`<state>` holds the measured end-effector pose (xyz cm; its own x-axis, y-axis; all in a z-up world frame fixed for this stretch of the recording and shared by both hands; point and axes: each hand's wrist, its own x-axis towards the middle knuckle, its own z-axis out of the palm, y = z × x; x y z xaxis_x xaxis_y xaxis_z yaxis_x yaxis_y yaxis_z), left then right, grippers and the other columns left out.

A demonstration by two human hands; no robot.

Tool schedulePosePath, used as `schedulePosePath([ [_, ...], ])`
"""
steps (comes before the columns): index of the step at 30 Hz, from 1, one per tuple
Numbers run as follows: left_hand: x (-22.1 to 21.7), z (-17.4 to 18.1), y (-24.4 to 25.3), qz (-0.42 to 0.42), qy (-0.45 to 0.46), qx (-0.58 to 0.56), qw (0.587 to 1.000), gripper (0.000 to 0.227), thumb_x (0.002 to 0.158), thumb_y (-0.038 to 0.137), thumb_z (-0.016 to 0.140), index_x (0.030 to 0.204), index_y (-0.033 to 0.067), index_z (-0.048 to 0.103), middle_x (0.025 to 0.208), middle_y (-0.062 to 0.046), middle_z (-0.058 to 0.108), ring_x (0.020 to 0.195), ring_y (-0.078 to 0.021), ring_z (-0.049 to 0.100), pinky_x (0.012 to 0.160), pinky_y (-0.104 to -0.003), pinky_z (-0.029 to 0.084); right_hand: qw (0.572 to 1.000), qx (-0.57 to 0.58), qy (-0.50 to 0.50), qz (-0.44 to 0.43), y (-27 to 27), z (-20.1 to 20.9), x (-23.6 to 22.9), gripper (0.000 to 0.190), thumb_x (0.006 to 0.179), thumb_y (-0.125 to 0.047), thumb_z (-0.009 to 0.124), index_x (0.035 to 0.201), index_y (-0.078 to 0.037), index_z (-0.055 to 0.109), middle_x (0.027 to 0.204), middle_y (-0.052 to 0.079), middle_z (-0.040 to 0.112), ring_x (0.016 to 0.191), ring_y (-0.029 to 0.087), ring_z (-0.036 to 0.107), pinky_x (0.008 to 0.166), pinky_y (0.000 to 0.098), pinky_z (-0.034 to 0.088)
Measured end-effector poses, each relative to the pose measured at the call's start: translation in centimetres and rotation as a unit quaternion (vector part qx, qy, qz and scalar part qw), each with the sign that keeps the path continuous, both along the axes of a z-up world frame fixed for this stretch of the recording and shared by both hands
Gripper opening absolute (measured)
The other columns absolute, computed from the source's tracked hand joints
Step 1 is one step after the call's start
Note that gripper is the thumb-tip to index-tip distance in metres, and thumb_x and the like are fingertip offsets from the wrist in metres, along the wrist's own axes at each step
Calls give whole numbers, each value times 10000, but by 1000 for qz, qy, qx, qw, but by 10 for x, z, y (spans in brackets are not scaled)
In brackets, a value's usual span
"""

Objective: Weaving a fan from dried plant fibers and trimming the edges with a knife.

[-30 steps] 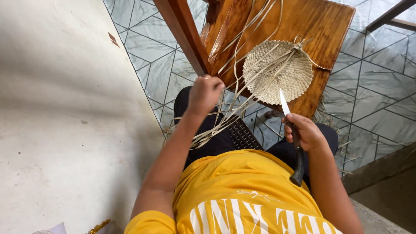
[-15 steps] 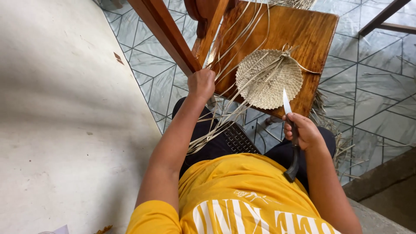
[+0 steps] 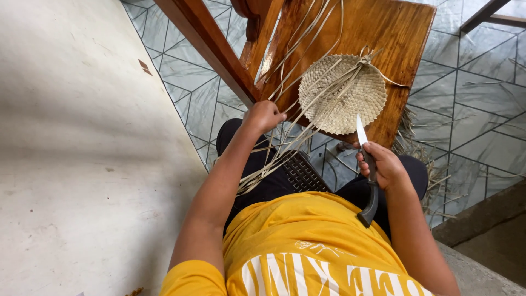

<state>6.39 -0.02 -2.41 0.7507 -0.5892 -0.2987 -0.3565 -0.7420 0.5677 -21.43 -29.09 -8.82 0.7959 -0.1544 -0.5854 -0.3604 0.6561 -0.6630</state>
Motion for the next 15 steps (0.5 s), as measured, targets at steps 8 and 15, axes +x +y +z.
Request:
schedulePosePath([
  [8, -62, 63, -13, 166, 321, -313, 878, 199, 1014, 189, 672, 1023, 2, 739, 687, -71, 681, 548, -126, 694, 513, -250, 644, 999, 34, -20, -19, -1, 12, 3, 274, 1143, -378, 494, 1219, -118, 538, 841, 90, 535, 535, 107, 467, 448, 229, 382],
  [15, -110, 90, -36, 101, 250, -420, 866, 157, 980, 125, 753, 1073, -1, 739, 702, -110, 699, 519, -141, 700, 459, -256, 621, 996, -25, -91, -3, 16, 60, 11, 427, 1122, -360, 558, 1422, -58, 540, 850, 26, 444, 528, 65, 394, 429, 215, 344],
])
